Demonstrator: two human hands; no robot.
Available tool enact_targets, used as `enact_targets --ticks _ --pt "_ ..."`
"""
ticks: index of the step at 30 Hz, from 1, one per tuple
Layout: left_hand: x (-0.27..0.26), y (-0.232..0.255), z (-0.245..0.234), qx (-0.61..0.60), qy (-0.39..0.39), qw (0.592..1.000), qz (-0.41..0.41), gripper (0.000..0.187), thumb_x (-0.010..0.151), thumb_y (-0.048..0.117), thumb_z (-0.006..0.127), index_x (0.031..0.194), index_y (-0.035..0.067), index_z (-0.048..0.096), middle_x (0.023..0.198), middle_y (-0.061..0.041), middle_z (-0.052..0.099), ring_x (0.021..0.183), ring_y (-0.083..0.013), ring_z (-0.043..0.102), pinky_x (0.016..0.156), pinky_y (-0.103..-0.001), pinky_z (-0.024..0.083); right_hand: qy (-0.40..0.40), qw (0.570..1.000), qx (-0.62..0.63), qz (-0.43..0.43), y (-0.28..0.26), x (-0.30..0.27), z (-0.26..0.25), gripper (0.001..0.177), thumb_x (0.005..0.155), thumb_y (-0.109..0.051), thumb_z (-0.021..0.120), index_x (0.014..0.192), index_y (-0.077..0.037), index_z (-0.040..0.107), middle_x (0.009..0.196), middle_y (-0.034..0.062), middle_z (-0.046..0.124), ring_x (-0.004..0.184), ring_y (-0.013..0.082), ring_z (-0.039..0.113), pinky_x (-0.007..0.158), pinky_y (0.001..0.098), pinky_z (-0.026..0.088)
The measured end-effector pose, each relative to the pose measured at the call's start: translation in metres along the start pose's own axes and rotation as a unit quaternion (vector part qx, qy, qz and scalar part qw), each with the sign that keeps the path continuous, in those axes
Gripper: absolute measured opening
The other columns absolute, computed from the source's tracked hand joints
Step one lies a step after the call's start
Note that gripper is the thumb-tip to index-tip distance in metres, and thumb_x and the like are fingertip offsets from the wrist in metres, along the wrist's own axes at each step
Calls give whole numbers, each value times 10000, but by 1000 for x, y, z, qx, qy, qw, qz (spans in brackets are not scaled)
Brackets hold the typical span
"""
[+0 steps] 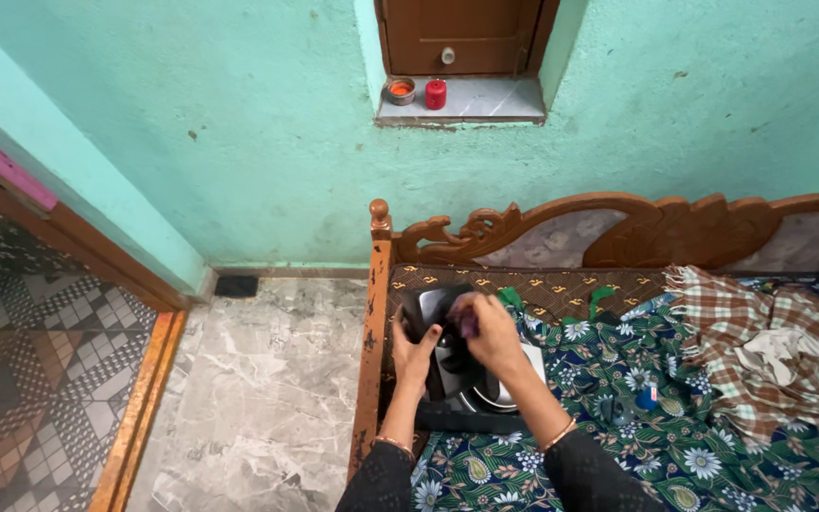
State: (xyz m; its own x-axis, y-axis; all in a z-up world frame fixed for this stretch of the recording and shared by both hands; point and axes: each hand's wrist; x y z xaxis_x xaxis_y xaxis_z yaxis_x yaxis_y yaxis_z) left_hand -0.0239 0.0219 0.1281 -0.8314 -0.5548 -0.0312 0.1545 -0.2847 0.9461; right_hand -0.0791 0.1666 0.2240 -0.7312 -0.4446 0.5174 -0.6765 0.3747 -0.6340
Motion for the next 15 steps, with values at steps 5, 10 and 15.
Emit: enact_targets --ticks 5,10,15 --pt "11 -3 -5 -32 62 997 -41 1053 717 433 880 1550 99 331 1502 -115 499 1375 -247 483 1126 -379 380 18 993 -62 95 22 -21 -1 293 765 42 661 1029 -82 631 859 145 643 816 351 638 725 438 529" --pt "17 -14 -9 -100 106 988 -44 986 772 465 835 1553 97 360 1532 -102 493 1411 -255 459 1159 -398 337 33 985 -74 152 22 -54 7 240 766 6 681 981 -65 603 891 157 658 814 383 668 709 460 538" --pt "20 -25 -4 -105 141 984 -18 1025 768 426 846 1571 115 290 1567 -90 419 1420 -236 414 1161 -384 310 -19 981 -20 191 -13 -64 0 258 749 -18 739 981 -79 642 838 125 706 808 333 721 720 434 562"
Point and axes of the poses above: each hand's wrist, its own x-axis towards the middle knuckle, its own z-axis out of the palm, y = z × x
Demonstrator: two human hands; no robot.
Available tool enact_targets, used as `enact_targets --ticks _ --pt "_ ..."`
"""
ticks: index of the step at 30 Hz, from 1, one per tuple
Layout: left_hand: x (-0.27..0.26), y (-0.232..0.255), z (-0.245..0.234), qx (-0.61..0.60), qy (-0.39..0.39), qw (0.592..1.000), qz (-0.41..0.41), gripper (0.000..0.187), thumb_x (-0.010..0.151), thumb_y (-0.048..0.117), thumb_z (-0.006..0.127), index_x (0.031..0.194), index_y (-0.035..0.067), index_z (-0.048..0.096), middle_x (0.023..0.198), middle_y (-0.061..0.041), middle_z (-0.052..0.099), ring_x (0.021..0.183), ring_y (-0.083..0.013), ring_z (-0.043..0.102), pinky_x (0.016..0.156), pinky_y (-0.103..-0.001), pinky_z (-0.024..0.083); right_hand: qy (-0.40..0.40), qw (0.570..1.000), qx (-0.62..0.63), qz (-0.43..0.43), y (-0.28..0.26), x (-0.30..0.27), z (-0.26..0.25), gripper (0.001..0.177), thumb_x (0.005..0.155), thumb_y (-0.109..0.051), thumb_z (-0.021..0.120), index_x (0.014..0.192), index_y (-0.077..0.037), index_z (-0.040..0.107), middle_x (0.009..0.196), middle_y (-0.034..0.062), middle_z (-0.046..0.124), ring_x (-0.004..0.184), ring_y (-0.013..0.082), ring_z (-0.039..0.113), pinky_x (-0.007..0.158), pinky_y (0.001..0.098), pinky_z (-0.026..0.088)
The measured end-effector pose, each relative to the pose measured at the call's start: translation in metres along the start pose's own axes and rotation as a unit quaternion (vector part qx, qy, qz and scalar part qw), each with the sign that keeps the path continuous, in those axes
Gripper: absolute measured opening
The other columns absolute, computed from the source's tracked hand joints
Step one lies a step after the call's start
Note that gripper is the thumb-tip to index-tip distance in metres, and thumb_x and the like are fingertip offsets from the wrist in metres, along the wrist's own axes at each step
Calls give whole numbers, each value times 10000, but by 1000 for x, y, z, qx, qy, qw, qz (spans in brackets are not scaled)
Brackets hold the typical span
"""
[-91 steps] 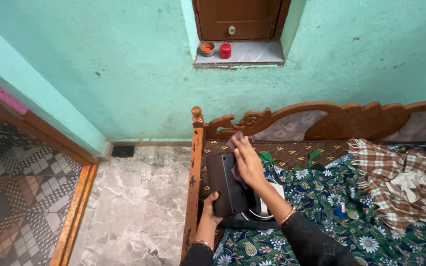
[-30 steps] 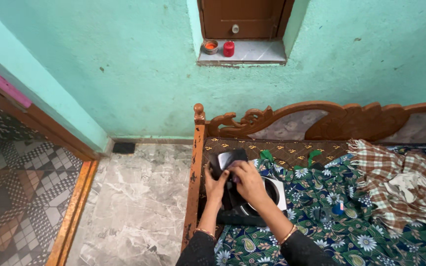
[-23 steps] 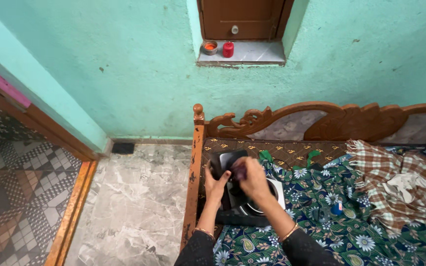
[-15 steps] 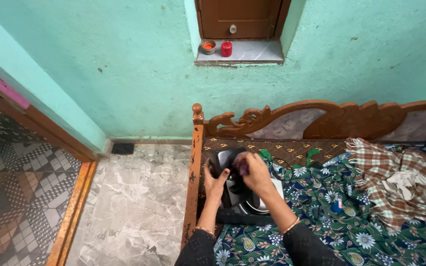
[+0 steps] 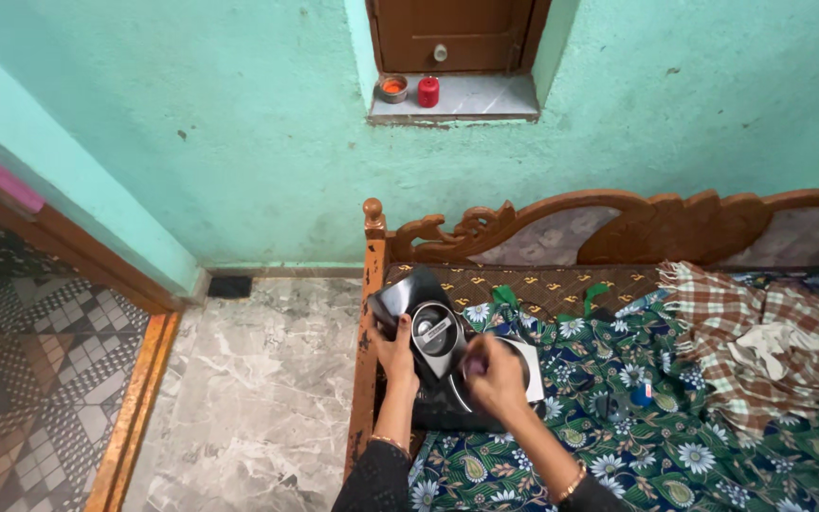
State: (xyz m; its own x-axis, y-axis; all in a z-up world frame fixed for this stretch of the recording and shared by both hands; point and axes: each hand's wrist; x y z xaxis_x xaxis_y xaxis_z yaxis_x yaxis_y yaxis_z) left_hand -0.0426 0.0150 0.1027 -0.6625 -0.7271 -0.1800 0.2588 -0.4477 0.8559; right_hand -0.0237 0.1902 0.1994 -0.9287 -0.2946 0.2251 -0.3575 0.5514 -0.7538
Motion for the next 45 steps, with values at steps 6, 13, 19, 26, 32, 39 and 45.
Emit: enact_targets --ticks 6,13,19,26,32,39,45 --pt "12 -9 7 60 27 996 56 1082 765 411 879 1559 0 270 1582 -162 390 1423 -265 413 1161 -376 314 -40 988 85 -120 -40 12 -8 398 735 33 755 1104 -112 727 903 55 746 821 263 713 785 372 570" --pt "5 16 20 130 90 986 44 1092 683 322 946 1530 10 329 1520 -175 439 1362 -285 479 1123 -390 392 -130 914 -136 -359 -29 -1 0 607 613 5 727 1217 10 676 1238 138 618 1147 360 561 987 400 497" --pt "-3 41 28 149 109 981 51 1109 679 321 939 1545 9 319 1507 -172 460 1352 -274 495 1112 -394 409 -159 917 -128 -342 -12 -12 -1 545 593 11 723 1135 -26 694 1167 128 614 1091 347 581 938 392 515" --pt "-3 32 25 206 79 974 58 1087 697 301 972 1523 -18 343 1510 -212 415 1375 -302 456 1146 -407 371 -67 963 -50 -257 -19 6 22 478 677 42 715 1136 -90 733 1103 73 641 994 309 605 877 386 531" --pt "-4 43 15 106 -12 992 74 1052 684 248 932 1521 41 329 1523 -165 416 1372 -277 451 1128 -397 378 -165 938 -1 -304 -4 14 -13 380 666 48 707 1001 -121 772 1052 83 705 962 298 685 838 379 559" --pt "-17 37 15 142 -139 978 71 1123 645 113 936 1532 71 249 1439 -153 499 1309 -265 523 1123 -380 411 59 947 38 -312 -38 64 -17 311 773 34 735 1061 -83 736 1093 103 695 1015 304 681 855 388 546" --pt "-25 38 7 72 -198 974 82 1128 684 115 920 1579 66 235 1461 -179 484 1320 -279 532 1122 -399 454 94 971 90 -199 -47 75 -13 332 789 68 687 1060 -110 760 1076 71 726 971 252 704 821 350 567"
Point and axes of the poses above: each hand's wrist, its own x-axis towards the middle knuckle, its own z-axis out of the palm, y = z × x
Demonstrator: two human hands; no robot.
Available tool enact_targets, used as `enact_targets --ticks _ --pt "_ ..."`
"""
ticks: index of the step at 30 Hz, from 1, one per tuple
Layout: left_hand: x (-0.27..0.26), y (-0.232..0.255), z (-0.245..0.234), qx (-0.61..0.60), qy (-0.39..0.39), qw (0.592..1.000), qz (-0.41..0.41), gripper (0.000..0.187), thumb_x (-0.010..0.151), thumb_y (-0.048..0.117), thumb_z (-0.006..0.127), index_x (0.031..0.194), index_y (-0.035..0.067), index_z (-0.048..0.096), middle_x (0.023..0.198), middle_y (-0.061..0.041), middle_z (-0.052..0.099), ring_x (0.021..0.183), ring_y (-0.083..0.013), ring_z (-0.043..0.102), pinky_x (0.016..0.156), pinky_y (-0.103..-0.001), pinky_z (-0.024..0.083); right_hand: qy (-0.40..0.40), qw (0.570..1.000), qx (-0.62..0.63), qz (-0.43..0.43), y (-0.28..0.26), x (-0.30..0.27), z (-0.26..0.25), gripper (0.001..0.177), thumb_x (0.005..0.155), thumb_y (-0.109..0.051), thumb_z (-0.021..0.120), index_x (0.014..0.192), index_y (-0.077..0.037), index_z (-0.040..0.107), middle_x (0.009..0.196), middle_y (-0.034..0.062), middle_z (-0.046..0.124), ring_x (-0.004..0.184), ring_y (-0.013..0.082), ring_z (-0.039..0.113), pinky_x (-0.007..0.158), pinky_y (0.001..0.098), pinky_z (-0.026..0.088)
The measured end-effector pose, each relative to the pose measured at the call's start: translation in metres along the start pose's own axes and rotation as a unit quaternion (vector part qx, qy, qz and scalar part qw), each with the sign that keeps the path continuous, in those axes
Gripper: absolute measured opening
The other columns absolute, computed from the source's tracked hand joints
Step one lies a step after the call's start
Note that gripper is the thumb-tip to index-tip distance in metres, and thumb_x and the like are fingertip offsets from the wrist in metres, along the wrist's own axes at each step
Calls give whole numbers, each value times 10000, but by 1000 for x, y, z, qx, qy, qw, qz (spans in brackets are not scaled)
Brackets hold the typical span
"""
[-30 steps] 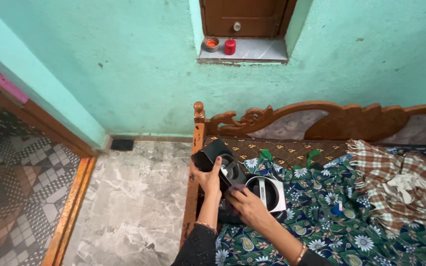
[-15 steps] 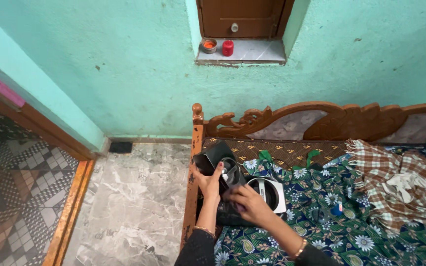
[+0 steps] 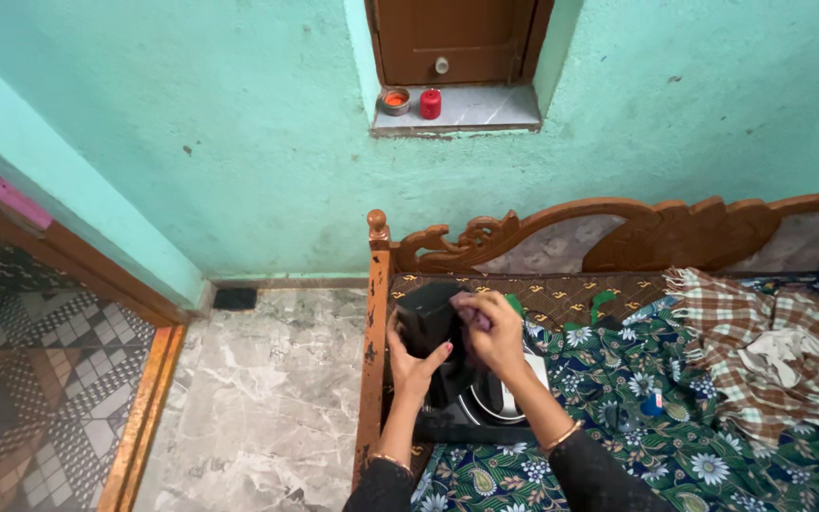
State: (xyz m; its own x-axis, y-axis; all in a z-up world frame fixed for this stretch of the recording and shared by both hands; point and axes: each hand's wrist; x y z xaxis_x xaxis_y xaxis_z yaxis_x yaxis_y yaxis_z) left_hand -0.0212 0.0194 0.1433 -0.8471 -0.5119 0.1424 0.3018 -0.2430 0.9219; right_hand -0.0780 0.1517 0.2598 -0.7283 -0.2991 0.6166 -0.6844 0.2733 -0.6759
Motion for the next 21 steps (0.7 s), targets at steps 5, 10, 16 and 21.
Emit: enact_targets --ticks 5,10,16,21 --pt "2 -5 -2 13 -1 1000 -17 1201 622 140 939 1564 92 196 1463 -155 475 1327 -271 516 1112 -396 444 -33 989 -67 -130 -8 -17 7 476 662 80 678 1094 -105 755 1049 116 690 968 315 649 825 406 535" --pt "0 2 -5 89 -22 995 -25 1193 600 180 949 1555 89 239 1471 -154 456 1345 -275 490 1121 -406 425 -49 993 -64 -88 -5 -4 -7 483 682 109 588 1071 -124 754 992 71 708 890 276 657 807 397 528" --pt "-7 22 -5 244 -54 967 56 1201 594 211 964 1556 84 255 1471 -176 479 1374 -301 487 1155 -423 394 -132 984 -110 -42 -6 17 -32 364 714 64 623 973 -149 763 963 39 741 911 291 639 830 415 503" --pt "-9 25 1 279 -101 955 26 1200 513 173 982 1511 104 319 1432 -203 512 1332 -357 507 1116 -445 430 -199 970 -94 -101 -20 14 -18 365 684 37 636 992 -130 740 991 70 719 955 309 621 854 418 520"
Point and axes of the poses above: each hand's wrist, its own x-axis towards the middle knuckle, its own z-axis out of the palm, y = z × x
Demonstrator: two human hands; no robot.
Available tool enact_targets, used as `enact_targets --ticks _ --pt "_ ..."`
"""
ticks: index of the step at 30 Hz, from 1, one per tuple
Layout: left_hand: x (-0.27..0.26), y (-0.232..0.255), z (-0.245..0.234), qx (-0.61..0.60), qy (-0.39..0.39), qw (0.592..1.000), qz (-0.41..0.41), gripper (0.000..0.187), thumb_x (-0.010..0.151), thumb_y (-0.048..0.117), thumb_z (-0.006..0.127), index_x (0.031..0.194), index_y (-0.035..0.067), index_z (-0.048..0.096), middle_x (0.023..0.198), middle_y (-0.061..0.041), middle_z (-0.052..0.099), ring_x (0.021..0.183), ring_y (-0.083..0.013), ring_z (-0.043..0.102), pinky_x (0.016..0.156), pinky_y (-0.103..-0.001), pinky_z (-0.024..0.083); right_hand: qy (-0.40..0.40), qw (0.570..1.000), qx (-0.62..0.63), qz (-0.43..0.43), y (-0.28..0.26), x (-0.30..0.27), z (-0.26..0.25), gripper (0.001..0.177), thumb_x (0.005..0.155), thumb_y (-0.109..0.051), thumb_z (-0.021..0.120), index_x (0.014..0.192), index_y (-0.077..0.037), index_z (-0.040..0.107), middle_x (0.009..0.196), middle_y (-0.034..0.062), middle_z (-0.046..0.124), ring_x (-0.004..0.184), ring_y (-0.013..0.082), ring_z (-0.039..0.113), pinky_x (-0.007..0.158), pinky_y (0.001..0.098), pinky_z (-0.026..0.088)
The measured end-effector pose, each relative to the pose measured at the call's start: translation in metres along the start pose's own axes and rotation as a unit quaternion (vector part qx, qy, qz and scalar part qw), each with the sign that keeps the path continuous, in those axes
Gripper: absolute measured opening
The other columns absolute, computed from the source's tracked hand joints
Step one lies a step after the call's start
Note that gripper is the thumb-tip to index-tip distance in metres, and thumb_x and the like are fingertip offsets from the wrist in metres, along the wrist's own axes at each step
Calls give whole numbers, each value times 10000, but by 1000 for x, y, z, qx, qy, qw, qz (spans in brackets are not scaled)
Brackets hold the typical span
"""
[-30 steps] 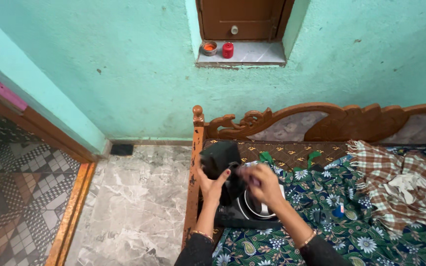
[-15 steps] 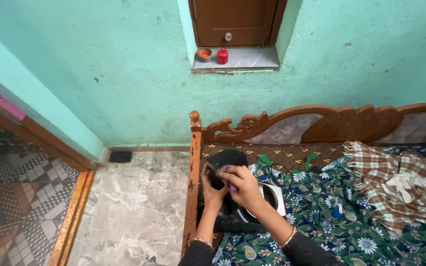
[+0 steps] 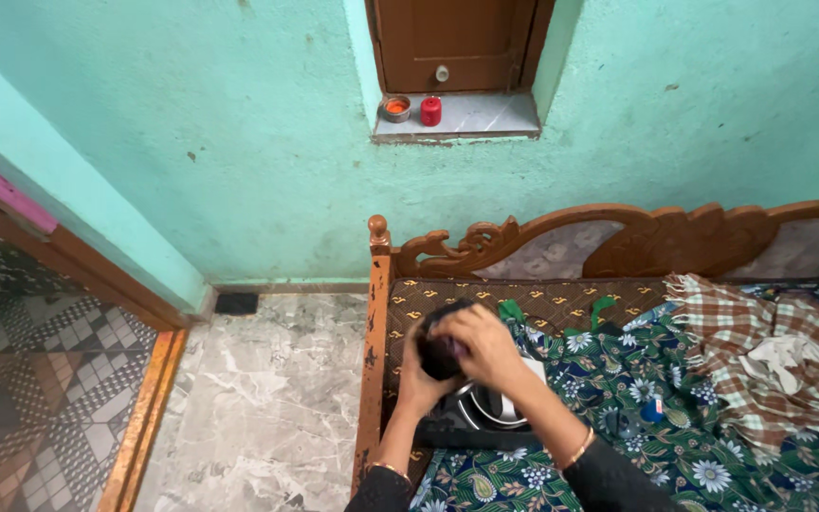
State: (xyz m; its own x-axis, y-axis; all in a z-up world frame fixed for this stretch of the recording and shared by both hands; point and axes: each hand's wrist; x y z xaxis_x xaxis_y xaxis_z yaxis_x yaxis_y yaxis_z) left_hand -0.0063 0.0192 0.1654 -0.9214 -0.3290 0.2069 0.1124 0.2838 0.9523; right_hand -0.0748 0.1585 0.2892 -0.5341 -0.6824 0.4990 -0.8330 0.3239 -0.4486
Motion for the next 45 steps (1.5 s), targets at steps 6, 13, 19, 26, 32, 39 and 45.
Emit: enact_targets --ticks 6,13,19,26,32,39,45 --pt "-14 -9 -1 10 -7 999 36 1162 579 210 986 1535 105 335 1456 -199 528 1341 -341 553 1096 -439 471 -10 991 26 132 83 2 12 233 787 -46 713 994 -130 777 972 88 729 943 324 659 853 417 530" --pt "-22 -19 -11 -127 78 988 -26 1160 600 169 961 1548 111 296 1474 -164 473 1332 -305 508 1088 -437 446 -95 953 57 283 180 -78 61 346 817 -6 659 1093 -141 818 990 107 773 921 299 728 807 369 552" --pt "-14 -36 -26 -464 166 865 -93 903 745 33 832 1507 114 354 1393 -147 540 1257 -301 559 1081 -443 462 9 830 406 383 177 -133 80 337 945 -28 655 1273 -35 732 1057 66 719 929 166 620 824 290 492" --pt "-32 -82 17 -586 225 761 -166 647 842 77 723 1445 133 494 1377 -103 587 1246 -287 584 1053 -471 496 180 761 441 440 104 -155 135 347 1010 -158 556 1319 -44 667 1183 18 736 1050 107 643 914 227 477" --pt "-58 -123 -24 -573 235 741 -261 543 871 244 666 1384 118 538 1314 -80 642 1214 -285 609 1056 -502 488 -218 894 195 338 93 -203 101 366 846 -359 725 1133 -149 808 968 96 823 877 197 772 811 326 574" --pt "-83 -152 -80 -628 213 692 -285 592 915 434 599 1382 71 575 1382 -113 633 1253 -298 607 1064 -491 482 -88 799 -68 591 137 -211 101 661 762 -697 754 1062 -108 769 1002 174 778 973 362 737 858 446 571" --pt "-116 -186 -99 -552 233 725 -340 570 910 430 611 1373 99 579 1354 -108 641 1214 -311 608 966 -507 466 -106 789 -114 594 159 -215 146 723 674 -669 818 1138 -123 718 1079 161 765 1020 347 733 893 438 578"
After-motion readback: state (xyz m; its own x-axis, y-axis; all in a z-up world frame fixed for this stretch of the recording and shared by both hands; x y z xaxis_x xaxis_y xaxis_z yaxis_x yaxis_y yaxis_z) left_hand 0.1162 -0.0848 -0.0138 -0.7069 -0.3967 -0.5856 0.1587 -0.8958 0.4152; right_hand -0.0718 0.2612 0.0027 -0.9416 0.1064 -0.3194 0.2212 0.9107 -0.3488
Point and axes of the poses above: each hand's wrist, its own x-axis towards the middle knuckle, its own z-axis out of the palm, y = z × x
